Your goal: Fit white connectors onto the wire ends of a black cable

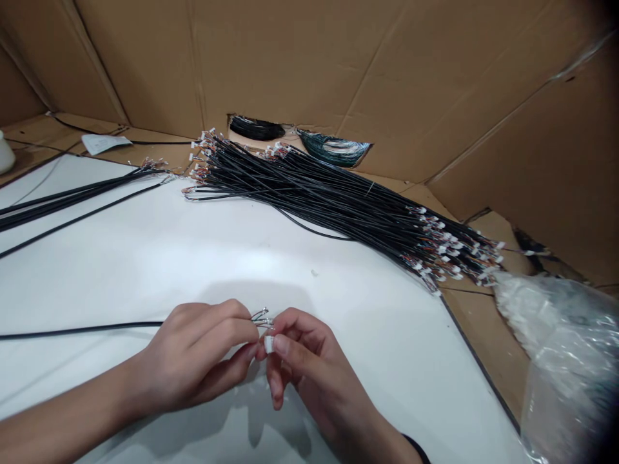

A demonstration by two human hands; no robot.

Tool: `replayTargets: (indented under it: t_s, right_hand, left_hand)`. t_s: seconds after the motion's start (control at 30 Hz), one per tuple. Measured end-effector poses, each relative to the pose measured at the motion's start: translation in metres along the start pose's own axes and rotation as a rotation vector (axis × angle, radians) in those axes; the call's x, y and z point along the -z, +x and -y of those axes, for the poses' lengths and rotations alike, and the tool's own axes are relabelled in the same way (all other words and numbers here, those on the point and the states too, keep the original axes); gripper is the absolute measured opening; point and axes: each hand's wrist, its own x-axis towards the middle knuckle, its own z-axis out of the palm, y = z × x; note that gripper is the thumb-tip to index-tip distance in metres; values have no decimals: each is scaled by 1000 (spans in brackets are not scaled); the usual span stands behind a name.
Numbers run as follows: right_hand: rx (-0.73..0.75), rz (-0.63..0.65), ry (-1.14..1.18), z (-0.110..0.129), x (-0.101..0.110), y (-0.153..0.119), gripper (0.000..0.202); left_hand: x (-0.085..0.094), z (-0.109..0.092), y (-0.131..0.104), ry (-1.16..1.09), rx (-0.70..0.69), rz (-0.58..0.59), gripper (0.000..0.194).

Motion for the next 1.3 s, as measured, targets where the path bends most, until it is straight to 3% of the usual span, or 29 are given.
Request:
replayTargets:
  t_s: [0.47,1.3]
  right_hand:
    - [88,-57,-116,-1,1,-2,14]
    - [138,-207,-336,-2,0,-2,14]
  left_hand:
    - [-6,3,-7,9,30,-6,19]
    - [-6,2,-7,21,30,52,6]
